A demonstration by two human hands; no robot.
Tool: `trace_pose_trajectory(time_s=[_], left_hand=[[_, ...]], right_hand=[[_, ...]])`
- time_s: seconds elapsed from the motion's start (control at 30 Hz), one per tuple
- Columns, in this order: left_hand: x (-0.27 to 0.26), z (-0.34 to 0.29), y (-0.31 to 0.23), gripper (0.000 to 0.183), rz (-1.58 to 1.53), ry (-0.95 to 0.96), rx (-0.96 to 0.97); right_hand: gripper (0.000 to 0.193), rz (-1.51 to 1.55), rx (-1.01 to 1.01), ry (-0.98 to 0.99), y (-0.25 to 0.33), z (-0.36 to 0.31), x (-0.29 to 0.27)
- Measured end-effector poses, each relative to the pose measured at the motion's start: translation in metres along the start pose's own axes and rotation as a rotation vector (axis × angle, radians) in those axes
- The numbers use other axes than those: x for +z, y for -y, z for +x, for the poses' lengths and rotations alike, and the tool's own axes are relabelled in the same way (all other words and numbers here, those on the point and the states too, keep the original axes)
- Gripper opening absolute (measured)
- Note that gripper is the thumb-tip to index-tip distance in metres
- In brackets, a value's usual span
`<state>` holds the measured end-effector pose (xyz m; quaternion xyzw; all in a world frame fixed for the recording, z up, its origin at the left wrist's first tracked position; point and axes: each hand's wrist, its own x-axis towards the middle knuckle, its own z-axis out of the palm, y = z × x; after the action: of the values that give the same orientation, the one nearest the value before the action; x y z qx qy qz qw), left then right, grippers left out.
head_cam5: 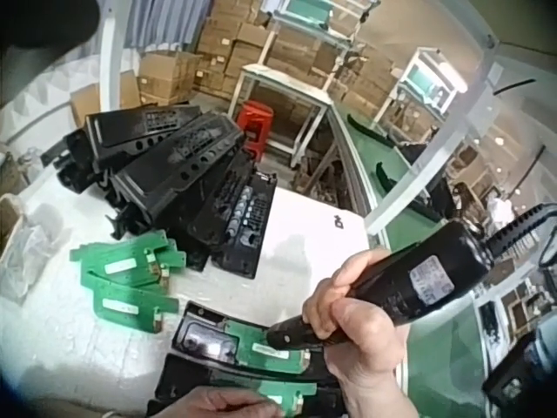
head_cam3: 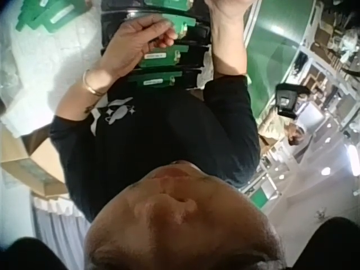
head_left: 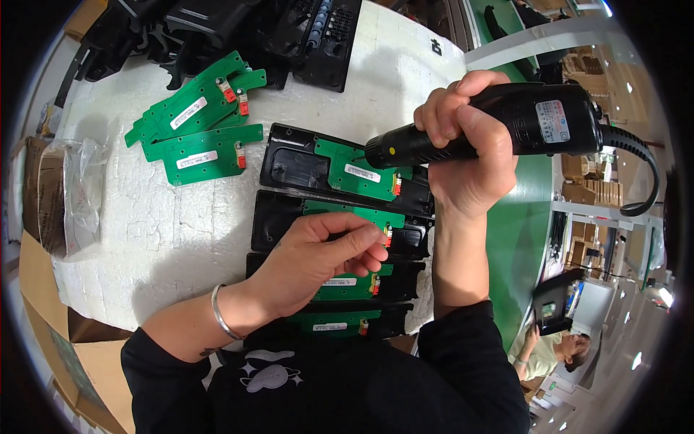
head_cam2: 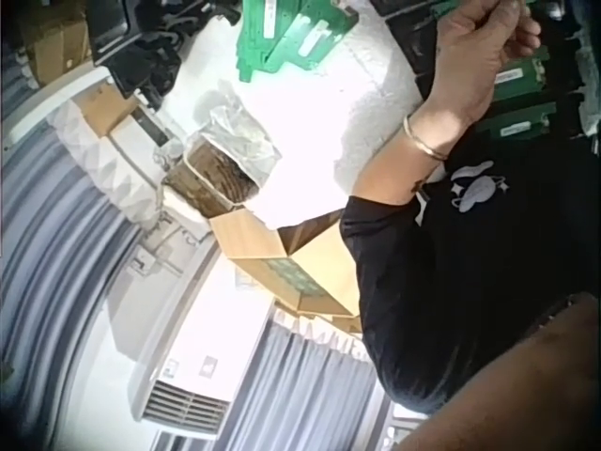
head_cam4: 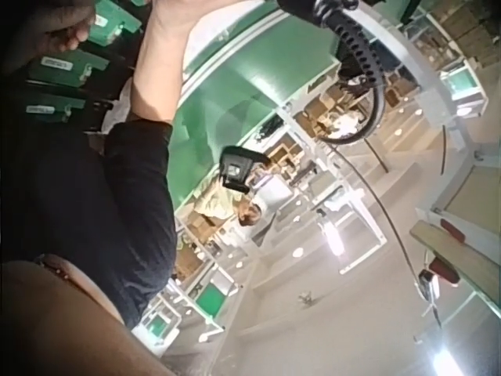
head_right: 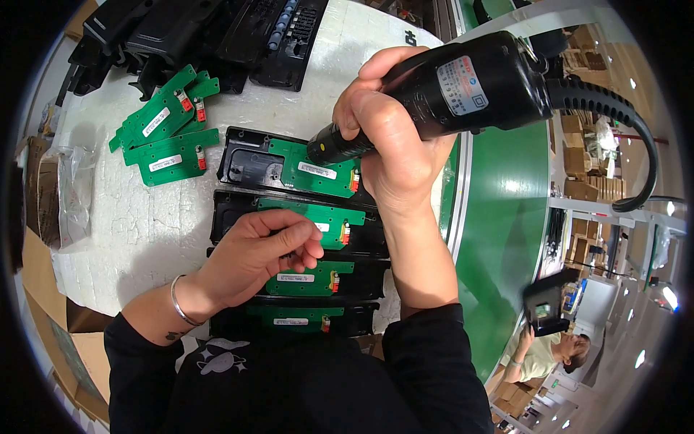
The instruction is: Assemble toner cartridges by attaching circuit boards to the plastic housings using an electric screwdriver and screws.
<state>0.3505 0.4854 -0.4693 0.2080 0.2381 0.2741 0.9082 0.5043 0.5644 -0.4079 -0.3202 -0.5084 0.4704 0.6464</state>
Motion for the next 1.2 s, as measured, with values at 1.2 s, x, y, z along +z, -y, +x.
trace_pose_trajectory(time_s=[1.2], left_hand=[[-0.007, -0.001, 0.004, 0.016, -0.496, -0.064, 0.037]], right_hand=[[0.028, 0.063, -0.141, 0.403, 0.086, -0.046, 0.002]])
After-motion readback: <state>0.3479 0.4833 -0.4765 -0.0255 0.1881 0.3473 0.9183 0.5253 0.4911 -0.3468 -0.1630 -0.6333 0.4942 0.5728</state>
